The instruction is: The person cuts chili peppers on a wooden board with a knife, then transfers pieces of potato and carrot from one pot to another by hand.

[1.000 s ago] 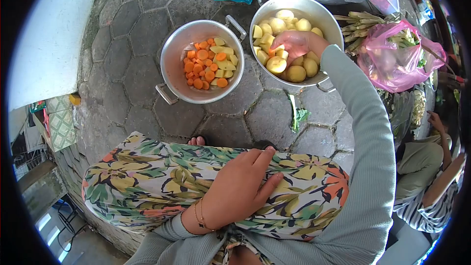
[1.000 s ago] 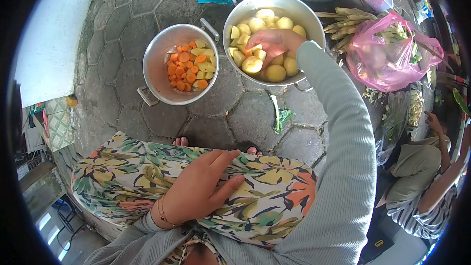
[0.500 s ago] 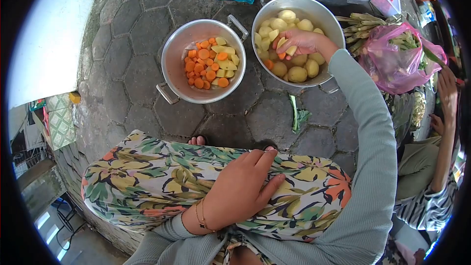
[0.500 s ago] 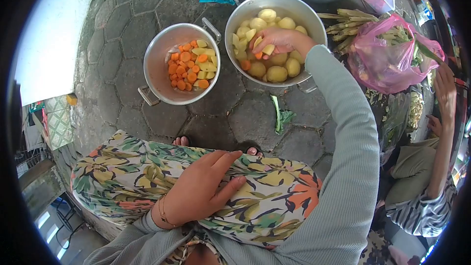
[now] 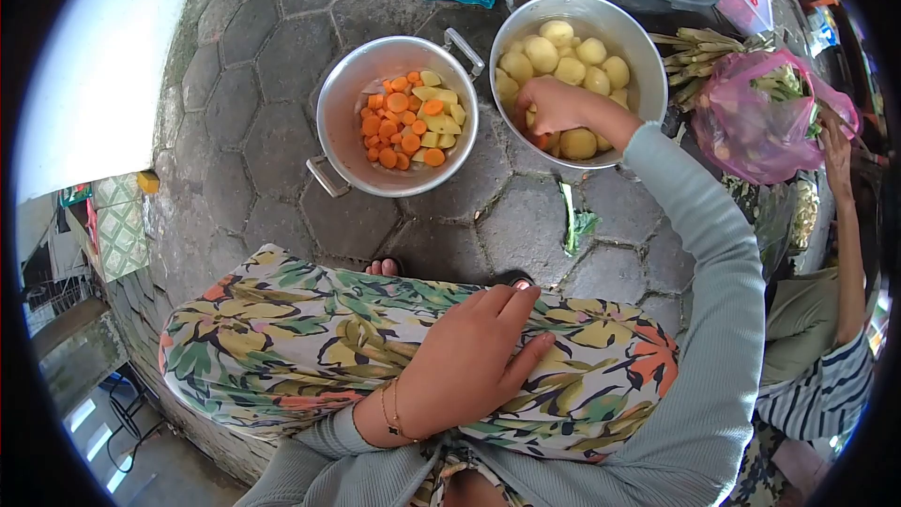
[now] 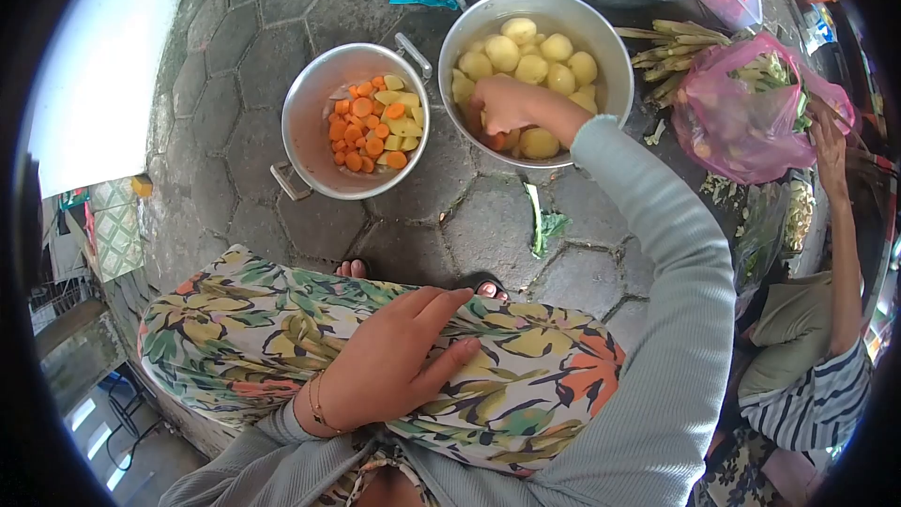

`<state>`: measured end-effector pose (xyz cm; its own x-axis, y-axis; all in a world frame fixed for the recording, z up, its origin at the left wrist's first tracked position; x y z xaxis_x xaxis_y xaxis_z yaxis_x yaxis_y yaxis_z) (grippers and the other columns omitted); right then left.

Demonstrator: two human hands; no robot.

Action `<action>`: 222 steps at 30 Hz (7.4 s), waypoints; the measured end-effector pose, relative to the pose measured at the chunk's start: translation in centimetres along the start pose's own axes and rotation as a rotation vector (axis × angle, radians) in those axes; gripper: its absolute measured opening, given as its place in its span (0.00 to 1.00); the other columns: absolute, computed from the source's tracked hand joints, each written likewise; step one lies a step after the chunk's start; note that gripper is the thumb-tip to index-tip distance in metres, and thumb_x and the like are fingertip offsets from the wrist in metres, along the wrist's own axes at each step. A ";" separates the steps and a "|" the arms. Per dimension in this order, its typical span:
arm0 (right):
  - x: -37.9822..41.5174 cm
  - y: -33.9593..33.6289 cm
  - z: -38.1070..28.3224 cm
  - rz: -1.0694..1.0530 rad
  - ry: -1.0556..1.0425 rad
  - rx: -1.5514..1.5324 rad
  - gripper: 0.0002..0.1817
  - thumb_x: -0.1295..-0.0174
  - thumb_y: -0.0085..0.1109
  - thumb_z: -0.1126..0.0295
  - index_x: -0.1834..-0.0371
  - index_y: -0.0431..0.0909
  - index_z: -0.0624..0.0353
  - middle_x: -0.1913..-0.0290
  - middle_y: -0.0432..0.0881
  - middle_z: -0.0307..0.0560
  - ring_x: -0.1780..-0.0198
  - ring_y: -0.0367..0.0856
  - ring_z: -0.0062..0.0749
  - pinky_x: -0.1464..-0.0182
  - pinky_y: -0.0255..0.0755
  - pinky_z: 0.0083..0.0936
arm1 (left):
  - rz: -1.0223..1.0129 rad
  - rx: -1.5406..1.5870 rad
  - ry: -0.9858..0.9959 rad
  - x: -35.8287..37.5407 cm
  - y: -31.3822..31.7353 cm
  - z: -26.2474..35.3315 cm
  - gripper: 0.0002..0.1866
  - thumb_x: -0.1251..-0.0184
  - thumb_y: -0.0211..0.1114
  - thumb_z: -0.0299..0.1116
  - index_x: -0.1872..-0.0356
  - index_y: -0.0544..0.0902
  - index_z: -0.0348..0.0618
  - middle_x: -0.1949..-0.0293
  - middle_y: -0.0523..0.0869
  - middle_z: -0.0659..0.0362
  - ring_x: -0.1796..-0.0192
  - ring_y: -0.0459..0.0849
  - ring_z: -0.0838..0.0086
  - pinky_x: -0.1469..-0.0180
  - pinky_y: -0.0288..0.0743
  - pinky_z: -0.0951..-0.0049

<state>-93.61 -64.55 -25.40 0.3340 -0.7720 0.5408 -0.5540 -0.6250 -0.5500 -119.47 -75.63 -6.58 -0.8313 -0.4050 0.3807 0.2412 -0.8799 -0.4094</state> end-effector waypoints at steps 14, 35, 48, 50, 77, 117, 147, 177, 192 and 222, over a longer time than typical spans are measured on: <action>5.3 -6.1 -0.9 -0.016 0.142 -0.843 0.14 0.48 0.70 0.69 0.61 0.79 0.63 0.61 0.80 0.41 0.59 0.80 0.23 0.62 0.77 0.16 | 0.046 0.015 0.034 0.1 -0.2 0.2 0.22 0.34 0.57 0.38 0.48 0.72 0.27 0.59 0.77 0.42 0.57 0.78 0.51 0.54 0.73 0.60; 0.5 -5.6 -9.4 -0.069 0.058 -0.694 0.24 0.33 0.50 0.47 0.50 0.73 0.57 0.66 0.81 0.43 0.74 0.78 0.19 0.77 0.69 0.12 | 0.001 0.006 -0.041 0.3 0.0 0.1 0.23 0.35 0.59 0.38 0.45 0.70 0.30 0.56 0.77 0.42 0.54 0.78 0.49 0.51 0.72 0.59; 3.9 -6.4 1.3 -0.019 0.415 -0.711 0.25 0.30 0.41 0.46 0.43 0.66 0.56 0.56 0.83 0.50 0.63 0.83 0.33 0.66 0.74 0.28 | -0.014 -0.015 -0.007 -0.1 0.3 0.5 0.23 0.35 0.59 0.38 0.46 0.71 0.29 0.58 0.77 0.43 0.56 0.78 0.51 0.53 0.72 0.60; 3.7 -6.6 1.6 -0.012 0.414 -0.695 0.25 0.30 0.41 0.46 0.45 0.67 0.57 0.57 0.83 0.49 0.63 0.82 0.33 0.66 0.74 0.29 | 0.019 -0.029 0.010 -0.2 0.3 0.5 0.23 0.34 0.58 0.38 0.48 0.72 0.27 0.61 0.78 0.45 0.58 0.78 0.53 0.56 0.73 0.61; -2.6 2.1 3.9 0.499 0.104 0.756 0.07 0.50 0.57 0.73 0.69 0.81 0.63 0.67 0.82 0.56 0.61 0.82 0.49 0.62 0.77 0.40 | -0.014 -0.011 -0.032 -0.2 0.0 0.4 0.23 0.35 0.59 0.37 0.44 0.70 0.31 0.59 0.77 0.44 0.57 0.78 0.50 0.55 0.72 0.59; 0.5 -1.6 0.8 -0.102 0.374 0.123 0.11 0.48 0.49 0.78 0.66 0.81 0.71 0.70 0.84 0.57 0.68 0.85 0.40 0.69 0.78 0.32 | 0.037 -0.022 0.010 0.9 0.4 0.0 0.23 0.34 0.59 0.38 0.45 0.70 0.31 0.58 0.77 0.44 0.56 0.78 0.49 0.54 0.72 0.59; 4.0 -7.5 -2.0 0.060 0.355 0.310 0.11 0.40 0.57 0.70 0.57 0.79 0.63 0.66 0.82 0.46 0.74 0.83 0.29 0.70 0.76 0.24 | 0.007 -0.011 0.026 0.7 0.0 0.2 0.22 0.34 0.58 0.38 0.47 0.71 0.29 0.61 0.77 0.44 0.58 0.78 0.51 0.55 0.72 0.60; -2.0 1.9 3.1 0.059 0.248 0.624 0.11 0.48 0.62 0.66 0.64 0.83 0.60 0.58 0.83 0.55 0.53 0.82 0.48 0.53 0.75 0.38 | -0.018 -0.019 0.000 0.2 0.3 0.0 0.23 0.34 0.58 0.38 0.46 0.71 0.29 0.60 0.78 0.44 0.56 0.78 0.51 0.54 0.72 0.60; 0.5 -1.1 -0.1 -0.280 0.466 0.258 0.21 0.57 0.70 0.59 0.58 0.84 0.56 0.58 0.85 0.46 0.54 0.80 0.32 0.55 0.71 0.31 | -0.020 -0.032 0.026 1.0 -0.2 0.0 0.23 0.34 0.59 0.38 0.45 0.71 0.31 0.58 0.77 0.45 0.55 0.77 0.51 0.53 0.71 0.61; 2.8 -8.8 -9.8 -0.082 -0.072 0.366 0.17 0.46 0.63 0.58 0.81 0.76 0.61 0.82 0.76 0.40 0.78 0.73 0.28 0.71 0.68 0.30 | 0.016 0.012 -0.019 -0.1 -0.5 -0.6 0.23 0.35 0.60 0.37 0.44 0.70 0.31 0.59 0.77 0.44 0.57 0.78 0.49 0.54 0.72 0.59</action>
<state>-95.32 -60.09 -12.82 0.4255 -0.7158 0.5537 -0.2188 -0.6751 -0.7046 -119.80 -75.03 -6.88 -0.8178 -0.4236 0.3895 0.2605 -0.8760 -0.4058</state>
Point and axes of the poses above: each hand's wrist, its own x-axis away from the middle knuckle, its own y-axis out of the palm, z = x × y, the point moved 1 cm from there along -x, towards the middle knuckle
